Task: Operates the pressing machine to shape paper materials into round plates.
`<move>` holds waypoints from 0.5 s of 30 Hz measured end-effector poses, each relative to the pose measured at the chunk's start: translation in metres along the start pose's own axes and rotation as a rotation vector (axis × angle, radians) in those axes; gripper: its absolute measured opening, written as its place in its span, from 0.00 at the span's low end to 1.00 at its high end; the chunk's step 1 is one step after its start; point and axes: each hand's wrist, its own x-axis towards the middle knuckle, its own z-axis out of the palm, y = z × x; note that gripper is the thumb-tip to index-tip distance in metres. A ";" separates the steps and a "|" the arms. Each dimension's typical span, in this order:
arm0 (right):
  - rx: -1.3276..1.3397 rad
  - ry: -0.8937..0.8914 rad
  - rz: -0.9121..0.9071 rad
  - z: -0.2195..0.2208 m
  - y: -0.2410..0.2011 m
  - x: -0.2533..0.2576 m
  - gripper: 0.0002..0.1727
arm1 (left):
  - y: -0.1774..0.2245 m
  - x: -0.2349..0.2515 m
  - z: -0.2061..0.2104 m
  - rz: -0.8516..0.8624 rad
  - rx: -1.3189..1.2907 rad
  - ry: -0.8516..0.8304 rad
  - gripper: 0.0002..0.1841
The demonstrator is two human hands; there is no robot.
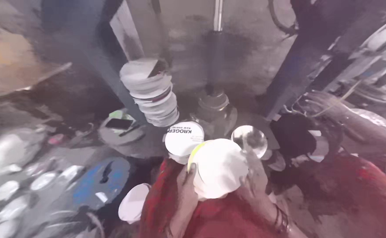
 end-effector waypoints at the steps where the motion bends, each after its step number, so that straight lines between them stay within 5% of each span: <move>1: 0.189 -0.019 0.137 0.006 0.001 0.012 0.40 | -0.001 -0.003 0.002 0.017 0.003 0.017 0.14; 4: 0.604 -0.143 0.465 0.022 0.002 0.029 0.43 | -0.001 -0.006 0.002 0.115 0.091 -0.073 0.29; 6: 0.640 -0.161 0.503 0.033 -0.009 0.028 0.34 | 0.005 -0.008 -0.001 0.123 0.134 -0.078 0.31; 9: 0.671 -0.146 0.469 0.047 -0.025 0.028 0.16 | 0.011 -0.008 -0.018 0.167 0.132 -0.017 0.17; 13: 0.576 -0.297 0.337 0.073 -0.048 0.031 0.14 | 0.027 -0.014 -0.058 0.168 0.278 -0.018 0.30; 15: 0.447 -0.392 0.167 0.089 -0.050 0.049 0.14 | 0.035 -0.014 -0.085 0.202 0.336 -0.008 0.25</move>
